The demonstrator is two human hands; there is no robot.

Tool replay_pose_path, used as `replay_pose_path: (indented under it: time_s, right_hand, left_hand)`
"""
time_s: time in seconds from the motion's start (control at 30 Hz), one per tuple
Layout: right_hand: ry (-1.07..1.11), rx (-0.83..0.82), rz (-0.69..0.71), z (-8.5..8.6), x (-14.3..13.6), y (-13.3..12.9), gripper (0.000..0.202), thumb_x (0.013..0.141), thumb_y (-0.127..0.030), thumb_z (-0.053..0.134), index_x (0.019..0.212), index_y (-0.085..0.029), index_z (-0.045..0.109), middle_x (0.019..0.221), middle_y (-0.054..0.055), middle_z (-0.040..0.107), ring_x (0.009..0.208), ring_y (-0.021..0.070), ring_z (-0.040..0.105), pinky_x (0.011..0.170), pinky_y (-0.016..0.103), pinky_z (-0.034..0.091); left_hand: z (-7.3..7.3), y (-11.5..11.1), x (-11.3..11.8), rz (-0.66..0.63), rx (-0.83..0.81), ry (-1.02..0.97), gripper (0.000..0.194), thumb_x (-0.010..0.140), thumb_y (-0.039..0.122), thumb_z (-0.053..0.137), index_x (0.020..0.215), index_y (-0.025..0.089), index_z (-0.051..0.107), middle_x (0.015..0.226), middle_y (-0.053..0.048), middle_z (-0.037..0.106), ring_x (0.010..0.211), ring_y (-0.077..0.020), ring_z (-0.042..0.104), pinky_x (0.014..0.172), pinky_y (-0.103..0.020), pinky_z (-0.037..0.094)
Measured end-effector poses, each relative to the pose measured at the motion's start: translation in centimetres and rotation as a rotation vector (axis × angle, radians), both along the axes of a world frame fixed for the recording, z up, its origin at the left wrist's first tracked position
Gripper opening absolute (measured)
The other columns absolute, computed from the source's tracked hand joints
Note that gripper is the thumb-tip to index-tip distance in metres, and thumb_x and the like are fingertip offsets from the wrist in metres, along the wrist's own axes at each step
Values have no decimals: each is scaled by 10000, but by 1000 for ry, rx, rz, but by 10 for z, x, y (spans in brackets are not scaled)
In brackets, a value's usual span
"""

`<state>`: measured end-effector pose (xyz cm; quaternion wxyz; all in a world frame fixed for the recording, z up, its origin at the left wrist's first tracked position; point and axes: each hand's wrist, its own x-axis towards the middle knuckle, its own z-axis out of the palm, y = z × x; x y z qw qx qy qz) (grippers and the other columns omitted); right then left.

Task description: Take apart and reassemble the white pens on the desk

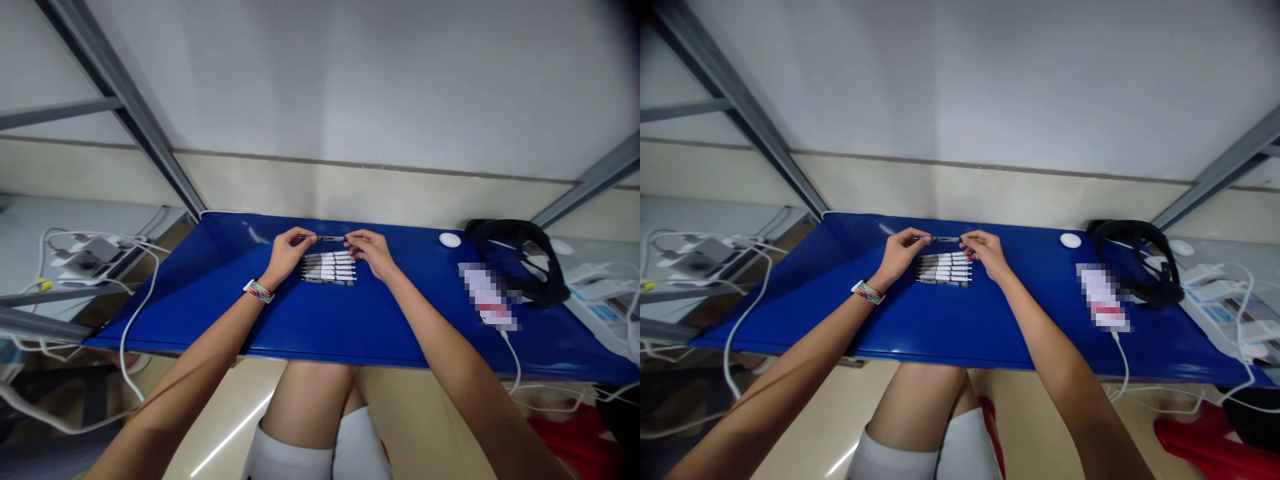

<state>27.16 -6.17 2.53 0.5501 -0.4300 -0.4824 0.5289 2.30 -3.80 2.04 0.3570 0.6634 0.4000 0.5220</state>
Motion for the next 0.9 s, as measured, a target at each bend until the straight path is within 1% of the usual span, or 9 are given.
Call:
replay_pose_path:
  time_s: [0.13,0.27,0.5,0.77,0.9]
  right_hand:
    - [-5,-7,-29,-1,0,1,356,695,-461,926,890,-194,793,811,46,746,661,154,648,578,295,550]
    - [5,11,-32,-2,0,3,331,692,-440,925,874,-196,794,786,43,744,669,162,655,652,335,587]
    - [6,43,-21,-5,1,5,333,699,-448,934,887,-201,813,803,52,763,698,179,693,753,381,624]
    - [14,56,-22,-9,1,7,353,682,-459,954,886,-203,822,798,52,772,702,187,718,775,395,634]
    - [-14,67,-19,-7,-2,3,367,673,-466,957,891,-203,821,795,51,776,724,204,744,798,405,638]
  left_hand:
    - [3,-1,-1,-13,-8,6,268,925,455,760,910,189,786,847,-54,768,802,-199,687,769,-323,505]
    - [4,-2,0,-27,-23,9,286,917,471,758,857,191,757,775,-40,739,740,-191,663,725,-316,488]
    - [2,-1,0,-48,-31,-17,294,907,462,769,781,201,715,706,-24,701,662,-170,613,690,-313,464]
    - [1,1,0,-79,-59,-62,310,887,461,784,747,202,687,687,-22,687,669,-169,622,705,-316,472]
    - [0,2,-1,-57,-56,-64,395,912,506,751,677,210,638,627,-4,634,618,-156,578,683,-315,464]
